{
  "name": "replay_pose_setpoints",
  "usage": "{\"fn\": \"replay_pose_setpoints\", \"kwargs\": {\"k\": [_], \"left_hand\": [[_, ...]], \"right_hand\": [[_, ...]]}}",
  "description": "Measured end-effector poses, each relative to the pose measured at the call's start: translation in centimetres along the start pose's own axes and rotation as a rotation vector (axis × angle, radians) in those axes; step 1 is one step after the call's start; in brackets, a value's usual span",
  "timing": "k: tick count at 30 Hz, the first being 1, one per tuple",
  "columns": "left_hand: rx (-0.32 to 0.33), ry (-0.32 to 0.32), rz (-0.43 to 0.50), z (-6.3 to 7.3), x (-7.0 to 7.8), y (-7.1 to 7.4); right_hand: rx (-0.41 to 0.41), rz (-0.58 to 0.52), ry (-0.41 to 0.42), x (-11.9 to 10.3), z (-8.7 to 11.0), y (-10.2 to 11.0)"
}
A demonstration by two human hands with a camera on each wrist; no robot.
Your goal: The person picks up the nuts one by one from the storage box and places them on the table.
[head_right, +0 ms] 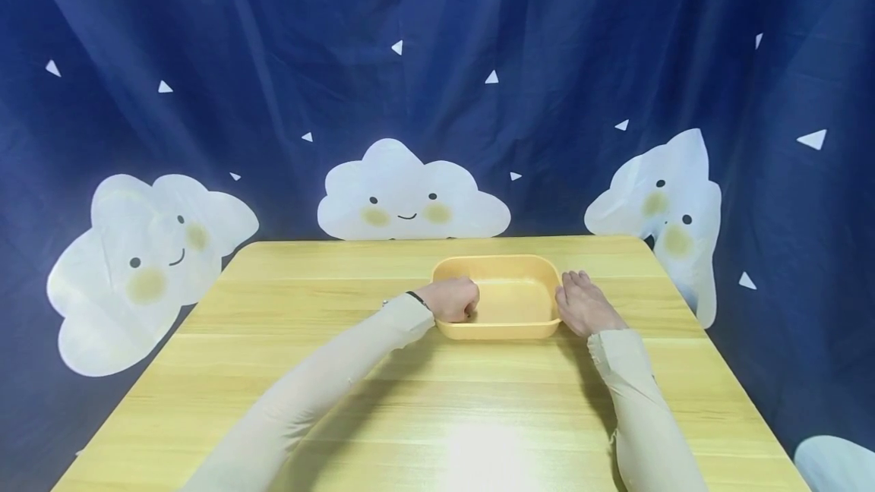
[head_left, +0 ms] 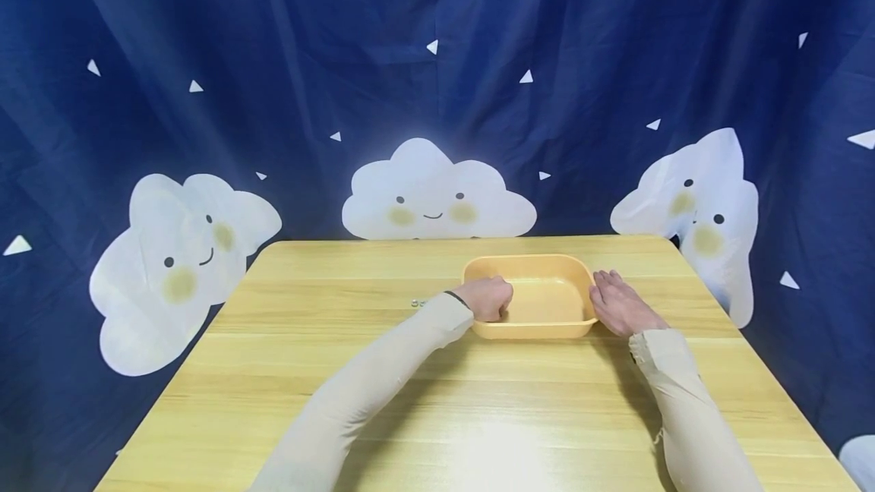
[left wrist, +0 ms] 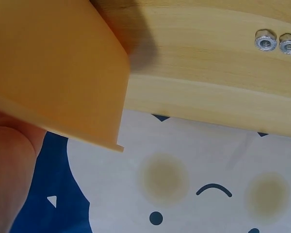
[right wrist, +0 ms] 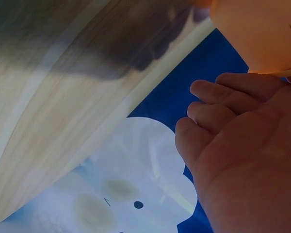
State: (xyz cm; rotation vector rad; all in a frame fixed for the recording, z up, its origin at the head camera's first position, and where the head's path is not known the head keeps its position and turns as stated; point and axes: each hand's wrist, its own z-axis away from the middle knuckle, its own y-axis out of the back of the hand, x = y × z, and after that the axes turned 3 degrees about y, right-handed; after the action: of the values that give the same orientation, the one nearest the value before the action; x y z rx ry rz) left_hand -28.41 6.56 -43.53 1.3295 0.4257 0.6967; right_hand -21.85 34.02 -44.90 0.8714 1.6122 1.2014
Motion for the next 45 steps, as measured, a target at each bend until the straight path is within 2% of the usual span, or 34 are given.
{"fn": "replay_pose_setpoints", "kwargs": {"k": [5, 14, 18, 24, 34, 40, 45], "left_hand": [[0.007, 0.002, 0.027, 0.1, -0.2, 0.0], [0.014, 0.037, 0.01, 0.3, -0.2, 0.4], [0.011, 0.019, -0.011, 0.3, -0.3, 0.4], [0.018, -0.014, 0.008, 0.3, -0.4, 0.4], [0.076, -0.011, -0.026, 0.2, -0.6, 0.2], [0.105, 0.012, 0.036, 0.7, -0.8, 0.4], [0.103, 0.041, 0.067, 1.1, -1.2, 0.6]], "right_hand": [[-0.006, -0.009, -0.008, -0.1, 0.0, 0.0], [0.002, -0.011, 0.005, -0.2, 0.0, 0.2], [0.001, -0.026, -0.009, -0.1, -0.1, 0.1], [-0.005, -0.027, -0.012, 0.0, -0.3, -0.1], [-0.021, -0.037, -0.025, 0.0, -0.2, 0.0], [-0.002, -0.035, -0.011, 0.1, -0.1, -0.2], [-0.003, -0.026, 0.0, 0.2, -0.1, -0.3]]}}
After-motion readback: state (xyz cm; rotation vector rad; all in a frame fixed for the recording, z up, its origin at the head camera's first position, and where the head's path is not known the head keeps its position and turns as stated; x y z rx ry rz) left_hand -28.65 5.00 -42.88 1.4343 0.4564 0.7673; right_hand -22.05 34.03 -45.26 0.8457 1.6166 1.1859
